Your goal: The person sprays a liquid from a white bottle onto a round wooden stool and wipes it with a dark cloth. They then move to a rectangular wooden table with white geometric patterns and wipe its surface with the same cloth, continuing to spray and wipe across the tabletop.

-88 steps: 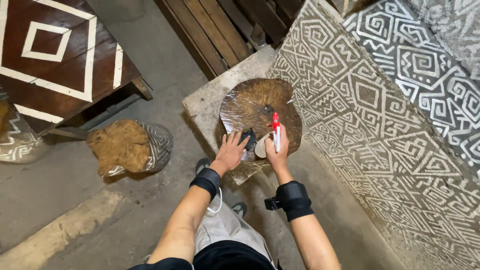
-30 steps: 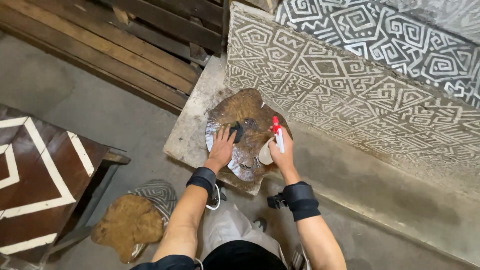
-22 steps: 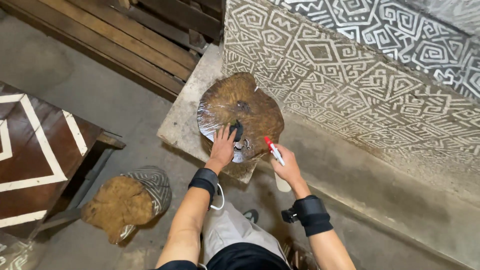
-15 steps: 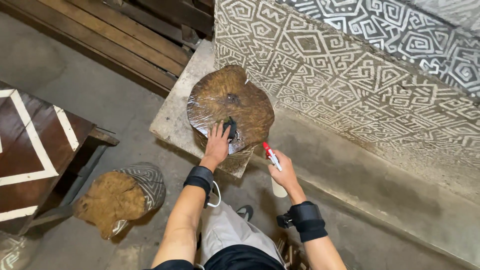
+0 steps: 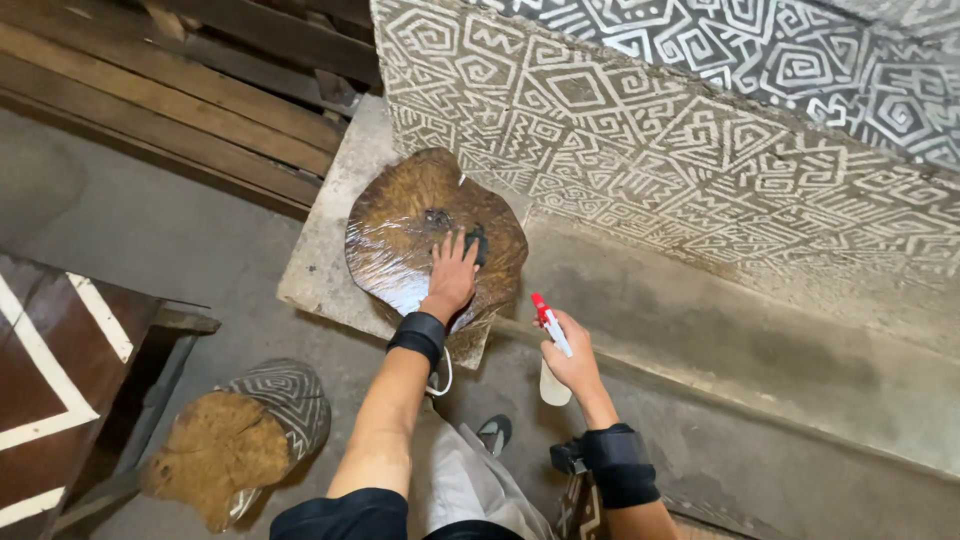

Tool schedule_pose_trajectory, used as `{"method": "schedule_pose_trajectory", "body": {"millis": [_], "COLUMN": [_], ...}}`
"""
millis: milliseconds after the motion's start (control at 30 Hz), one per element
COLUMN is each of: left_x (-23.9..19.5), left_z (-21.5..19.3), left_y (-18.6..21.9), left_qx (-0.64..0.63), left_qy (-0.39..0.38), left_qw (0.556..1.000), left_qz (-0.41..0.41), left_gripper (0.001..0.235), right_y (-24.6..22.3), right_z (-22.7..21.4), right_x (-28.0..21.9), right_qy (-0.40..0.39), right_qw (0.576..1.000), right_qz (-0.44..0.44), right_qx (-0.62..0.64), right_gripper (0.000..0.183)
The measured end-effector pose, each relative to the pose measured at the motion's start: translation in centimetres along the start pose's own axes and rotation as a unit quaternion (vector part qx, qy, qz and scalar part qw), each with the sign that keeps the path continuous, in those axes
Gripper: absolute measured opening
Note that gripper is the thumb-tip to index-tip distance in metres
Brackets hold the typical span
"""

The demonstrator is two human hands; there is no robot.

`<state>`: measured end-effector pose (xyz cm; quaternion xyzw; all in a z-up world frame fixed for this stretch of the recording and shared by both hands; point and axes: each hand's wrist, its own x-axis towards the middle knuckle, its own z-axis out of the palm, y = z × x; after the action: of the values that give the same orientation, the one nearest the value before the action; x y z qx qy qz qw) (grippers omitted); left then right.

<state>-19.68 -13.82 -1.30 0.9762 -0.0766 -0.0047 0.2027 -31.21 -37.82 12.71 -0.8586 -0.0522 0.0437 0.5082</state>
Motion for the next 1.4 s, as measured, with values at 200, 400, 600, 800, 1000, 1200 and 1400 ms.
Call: {"method": "schedule_pose_trajectory", "body": {"millis": [200, 400, 600, 800, 1000, 1200, 1400], "left_x": [-6.3, -9.8, -8.2, -11.1, -16.0, -16.1, -13.7], "left_z": [-2.6, -5.6, -7.8, -4.6, -5.0, -6.2, -4.2], "left_y": [2.9, -5.3, -8.4, -2.7, -0.1, -4.5, -2.8], "left_qx": [-0.045, -0.014, -0.043, -0.018, -0.040, 0.014, -0.006], "left_qy": [-0.038, -0.093, -0.029, 0.052, 0.026, 0.005, 0.078], "left_qw": [0.986, 0.959, 0.984, 0.994, 0.992, 1.000, 0.995], "left_qz": [0.156, 0.266, 0.170, 0.091, 0.118, 0.011, 0.062], "left_gripper": [0.057, 0.063, 0.057, 0.058, 0.064, 0.077, 0.057], "right_y": [-0.5, 1.0, -0.5, 1.0, 2.1, 1.6, 1.8], "right_z": [0.6, 3.2, 3.1, 2.4, 1.4, 0.2, -1.2], "right_x": [2.0, 4.2, 4.9, 3.0, 1.0, -0.2, 0.6], "right_qy": [0.015, 0.037, 0.049, 0.014, -0.049, -0.071, -0.051], "right_qw": [1.000, 0.996, 0.989, 0.998, 0.998, 0.997, 0.998], "right_qz": [0.016, 0.067, 0.109, 0.049, -0.006, 0.037, 0.020], "right_qx": [0.005, 0.051, 0.091, 0.035, 0.047, 0.001, 0.035], "right_gripper": [0.046, 0.047, 0.049, 0.047, 0.047, 0.045, 0.048]}}
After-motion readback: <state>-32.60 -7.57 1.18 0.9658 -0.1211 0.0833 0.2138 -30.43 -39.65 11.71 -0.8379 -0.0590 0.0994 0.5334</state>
